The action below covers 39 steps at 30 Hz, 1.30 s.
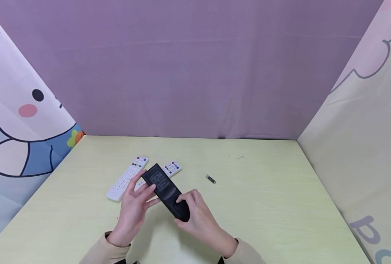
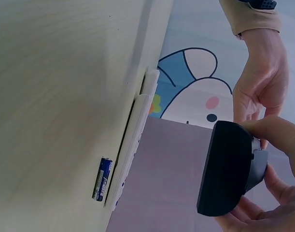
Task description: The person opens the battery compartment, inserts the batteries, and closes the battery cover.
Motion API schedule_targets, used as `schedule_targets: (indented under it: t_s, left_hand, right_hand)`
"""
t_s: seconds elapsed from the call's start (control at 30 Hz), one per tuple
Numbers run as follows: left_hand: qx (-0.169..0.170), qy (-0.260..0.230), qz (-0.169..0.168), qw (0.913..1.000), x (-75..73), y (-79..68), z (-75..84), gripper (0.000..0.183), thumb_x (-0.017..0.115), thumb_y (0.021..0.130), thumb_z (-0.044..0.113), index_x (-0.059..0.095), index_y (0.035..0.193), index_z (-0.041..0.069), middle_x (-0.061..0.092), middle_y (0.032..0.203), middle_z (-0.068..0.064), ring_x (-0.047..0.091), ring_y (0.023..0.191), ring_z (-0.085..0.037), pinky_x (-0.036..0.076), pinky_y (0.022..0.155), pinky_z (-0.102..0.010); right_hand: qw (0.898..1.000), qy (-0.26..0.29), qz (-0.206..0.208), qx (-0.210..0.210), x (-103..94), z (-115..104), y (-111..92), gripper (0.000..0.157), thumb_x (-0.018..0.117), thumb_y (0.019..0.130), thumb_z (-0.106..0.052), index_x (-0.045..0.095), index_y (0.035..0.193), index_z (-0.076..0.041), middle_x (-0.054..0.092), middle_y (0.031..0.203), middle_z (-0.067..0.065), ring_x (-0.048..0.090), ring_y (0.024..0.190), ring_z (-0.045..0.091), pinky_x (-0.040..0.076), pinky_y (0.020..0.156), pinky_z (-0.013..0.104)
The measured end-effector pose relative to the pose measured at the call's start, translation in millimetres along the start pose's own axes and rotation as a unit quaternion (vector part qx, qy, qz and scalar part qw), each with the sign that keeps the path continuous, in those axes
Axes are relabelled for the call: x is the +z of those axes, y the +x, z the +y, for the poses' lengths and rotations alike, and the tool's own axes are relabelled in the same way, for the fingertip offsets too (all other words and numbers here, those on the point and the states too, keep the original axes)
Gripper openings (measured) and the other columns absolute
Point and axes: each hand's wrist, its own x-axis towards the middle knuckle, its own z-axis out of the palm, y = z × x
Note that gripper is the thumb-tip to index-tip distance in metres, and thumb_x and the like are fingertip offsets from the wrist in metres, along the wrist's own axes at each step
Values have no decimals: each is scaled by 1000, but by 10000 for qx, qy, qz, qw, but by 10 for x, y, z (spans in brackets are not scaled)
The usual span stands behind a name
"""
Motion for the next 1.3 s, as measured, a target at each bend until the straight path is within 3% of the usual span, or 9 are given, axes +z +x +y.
schedule_targets:
  t_s: [0.2, 0.37, 0.57, 0.67, 0.83, 1.17, 1.3]
  left_hand:
    - [-16, 24, 3, 10000, -19, 12, -4, 55, 53, 83, -6, 35, 131, 11, 62, 102, -11, 64, 78, -18, 56, 67, -34]
    - [-33, -58, -5, 10000, -26, 18, -1, 56, 53, 82, -7, 34, 132, 11, 61, 103, -11, 64, 78, -18, 56, 67, -34]
    - [-50, -127, 24, 9999, -36, 19, 23, 57, 52, 82, -7, 34, 132, 11, 60, 107, -14, 64, 79, -18, 56, 68, -32]
    - [-74, -144, 46, 9999, -46, 17, 32, 57, 52, 82, -7, 33, 133, 12, 59, 109, -15, 64, 80, -18, 56, 68, -32]
    - [-116, -187, 79, 9997, -67, 16, 40, 57, 52, 82, -7, 34, 133, 12, 60, 108, -14, 64, 81, -19, 56, 68, -32]
    - [-155, -206, 146, 9996, -86, 27, 47, 57, 53, 83, -6, 34, 133, 13, 62, 106, -11, 64, 80, -18, 56, 67, -30]
    - [-188, -198, 199, 9994, -95, 33, 44, 57, 53, 83, -6, 34, 133, 13, 62, 106, -12, 64, 80, -18, 56, 66, -31]
  right_hand:
    - [10000, 81, -50, -6, 2, 7, -2, 48, 79, 61, -12, 49, 99, -10, 49, 106, 4, 50, 95, 15, 51, 76, 29]
    - [9992, 341, 231, 11, 1, 15, -7, 41, 76, 65, -9, 51, 97, -11, 49, 110, 7, 50, 100, 19, 51, 80, 33]
    - [9945, 591, 832, -230, -103, -163, 72, 38, 76, 60, 3, 54, 90, -4, 50, 93, 9, 50, 81, 19, 51, 63, 28]
    - [9926, 709, 958, -249, -174, -294, 117, 38, 75, 57, 8, 53, 87, 0, 50, 87, 10, 49, 71, 21, 50, 58, 27]
    - [9900, 841, 1104, -254, -171, -308, 112, 38, 74, 57, 11, 54, 88, 1, 50, 82, 10, 48, 65, 19, 49, 55, 26]
    - [9852, 1245, 1178, -14, -125, -231, 81, 35, 73, 60, 12, 58, 91, 2, 54, 83, 11, 50, 66, 18, 50, 54, 28]
    - [9806, 1621, 1042, 368, -68, -98, 35, 33, 72, 66, 6, 60, 95, -2, 55, 87, 8, 52, 70, 14, 53, 60, 26]
